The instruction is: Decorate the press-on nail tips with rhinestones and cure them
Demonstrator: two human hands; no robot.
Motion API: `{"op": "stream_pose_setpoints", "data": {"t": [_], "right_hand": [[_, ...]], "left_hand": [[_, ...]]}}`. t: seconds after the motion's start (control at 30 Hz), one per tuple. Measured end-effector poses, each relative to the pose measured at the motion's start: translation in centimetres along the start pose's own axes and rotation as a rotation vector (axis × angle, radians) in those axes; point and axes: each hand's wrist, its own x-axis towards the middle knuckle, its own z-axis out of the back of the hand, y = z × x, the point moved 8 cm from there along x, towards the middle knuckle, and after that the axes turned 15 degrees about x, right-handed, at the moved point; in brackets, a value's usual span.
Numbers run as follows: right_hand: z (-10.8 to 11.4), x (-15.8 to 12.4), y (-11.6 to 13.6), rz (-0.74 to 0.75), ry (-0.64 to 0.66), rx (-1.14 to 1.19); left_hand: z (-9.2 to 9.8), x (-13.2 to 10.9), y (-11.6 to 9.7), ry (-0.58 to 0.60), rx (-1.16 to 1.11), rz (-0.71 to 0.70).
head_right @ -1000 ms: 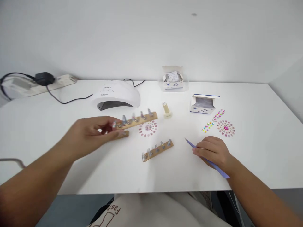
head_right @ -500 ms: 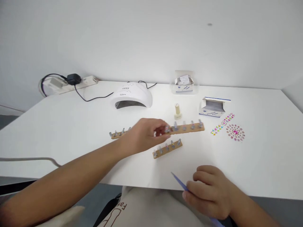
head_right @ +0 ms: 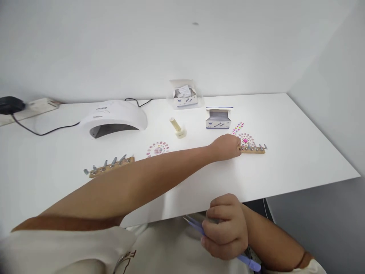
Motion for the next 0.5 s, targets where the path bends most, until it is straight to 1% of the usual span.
{"op": "stream_pose_setpoints", "data": {"t": [0.1, 0.23, 0.37, 0.5], "right_hand": [[1.1, -0.2, 0.7, -0.050, 0.024, -0.049], [1.7, 0.1, 1.0, -0.097, 0.069, -0.075], [1.4, 0.5, 0.9, -0.082, 0.046, -0.046], [0.6, 0.4, 0.2, -0.077, 0.050, 0.005]], "left_hand": [[-1.1, 2.1, -2.0, 0.019, -0.035, -0.015], [-2.0, 3.6, -4.0, 0.034, -0.082, -0.015], [-2.4, 4.0, -4.5, 0.047, -0.135, -0.011], [-2.0, 3.8, -4.0, 0.056, -0.212, -0.011]]}}
